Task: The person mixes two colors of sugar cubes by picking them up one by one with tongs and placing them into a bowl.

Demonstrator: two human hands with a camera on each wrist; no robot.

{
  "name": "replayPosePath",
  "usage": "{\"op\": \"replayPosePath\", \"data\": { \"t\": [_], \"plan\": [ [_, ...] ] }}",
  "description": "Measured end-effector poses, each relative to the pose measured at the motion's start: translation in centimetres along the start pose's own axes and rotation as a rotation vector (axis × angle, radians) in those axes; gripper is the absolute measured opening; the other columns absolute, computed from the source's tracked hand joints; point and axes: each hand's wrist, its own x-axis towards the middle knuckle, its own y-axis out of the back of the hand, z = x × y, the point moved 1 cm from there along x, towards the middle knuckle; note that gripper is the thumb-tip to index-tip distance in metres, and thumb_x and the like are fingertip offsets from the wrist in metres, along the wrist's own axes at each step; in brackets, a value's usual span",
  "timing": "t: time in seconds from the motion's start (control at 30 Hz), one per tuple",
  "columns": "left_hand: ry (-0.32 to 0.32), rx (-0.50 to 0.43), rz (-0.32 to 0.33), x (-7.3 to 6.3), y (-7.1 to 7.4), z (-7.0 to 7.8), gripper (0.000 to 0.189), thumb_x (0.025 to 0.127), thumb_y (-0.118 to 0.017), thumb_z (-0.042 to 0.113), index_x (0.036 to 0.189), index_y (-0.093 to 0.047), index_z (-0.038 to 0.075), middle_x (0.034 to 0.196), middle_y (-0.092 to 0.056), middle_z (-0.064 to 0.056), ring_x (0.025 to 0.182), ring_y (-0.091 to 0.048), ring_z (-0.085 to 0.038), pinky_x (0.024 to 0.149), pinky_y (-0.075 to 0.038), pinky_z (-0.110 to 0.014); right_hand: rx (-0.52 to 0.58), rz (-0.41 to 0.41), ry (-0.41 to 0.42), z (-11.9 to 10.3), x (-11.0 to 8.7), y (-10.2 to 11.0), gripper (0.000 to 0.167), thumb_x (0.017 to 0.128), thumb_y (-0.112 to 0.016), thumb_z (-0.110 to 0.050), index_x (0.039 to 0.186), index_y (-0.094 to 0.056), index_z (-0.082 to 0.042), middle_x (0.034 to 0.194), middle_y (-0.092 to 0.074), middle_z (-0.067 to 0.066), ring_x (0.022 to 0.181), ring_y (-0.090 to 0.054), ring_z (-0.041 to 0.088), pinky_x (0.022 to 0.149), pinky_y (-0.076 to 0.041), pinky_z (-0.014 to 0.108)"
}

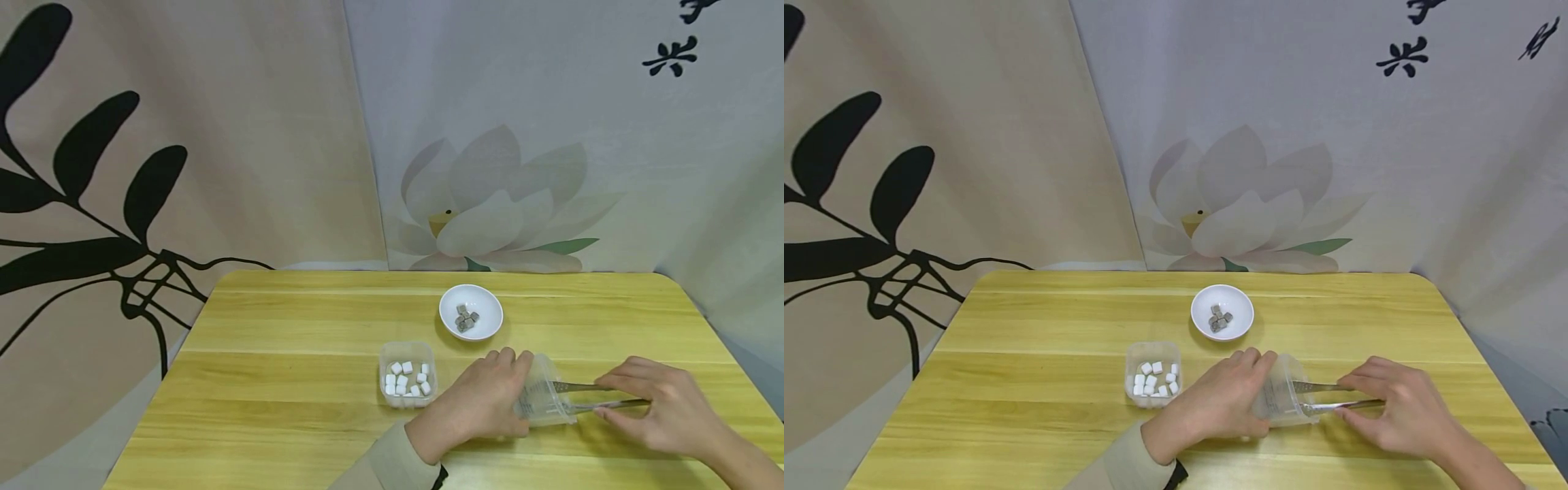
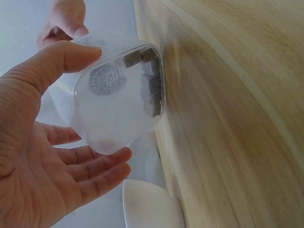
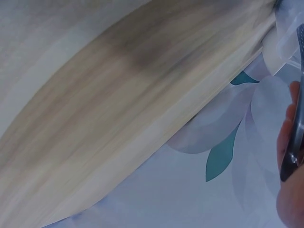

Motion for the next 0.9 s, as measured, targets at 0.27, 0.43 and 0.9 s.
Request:
{"op": "replayPosePath", "data": {
  "t": [0.27, 0.43, 0.9],
  "plan": [
    [-0.001, -0.009, -0.005, 0.0, 0.0, 0.1, 0.078, 0.070, -0.093, 0.049, 0.127, -0.052, 0.014, 0.095, -0.047, 0.007, 0.082, -0.044, -0.007, 0.065, -0.038, -0.018, 0.029, -0.098, -0.022, -0.5, 0.7, -0.1, 0.031, 0.064, -0.097, -0.031, 0.089, -0.080, -0.023, 0.086, -0.071, -0.016, 0.070, -0.063, 0.002, 0.059, -0.048, 0.015],
    [-0.004, -0.010, -0.006, 0.0, 0.0, 0.1, 0.078, 0.070, -0.093, 0.048, 0.126, -0.052, 0.013, 0.094, -0.047, 0.006, 0.081, -0.044, -0.007, 0.065, -0.037, -0.018, 0.040, -0.095, -0.017, -0.6, 1.0, -0.5, 0.025, 0.071, -0.094, -0.033, 0.089, -0.080, -0.022, 0.085, -0.072, -0.015, 0.069, -0.063, 0.002, 0.057, -0.048, 0.015],
    [-0.002, -0.009, -0.006, 0.0, 0.0, 0.0, 0.076, 0.071, -0.093, 0.047, 0.125, -0.052, 0.014, 0.093, -0.046, 0.006, 0.080, -0.043, -0.007, 0.063, -0.036, -0.018, 0.023, -0.112, -0.021, -0.5, 1.2, -0.6, 0.024, 0.071, -0.094, -0.033, 0.088, -0.080, -0.024, 0.086, -0.072, -0.016, 0.069, -0.063, 0.002, 0.058, -0.049, 0.015]
  ]
}}
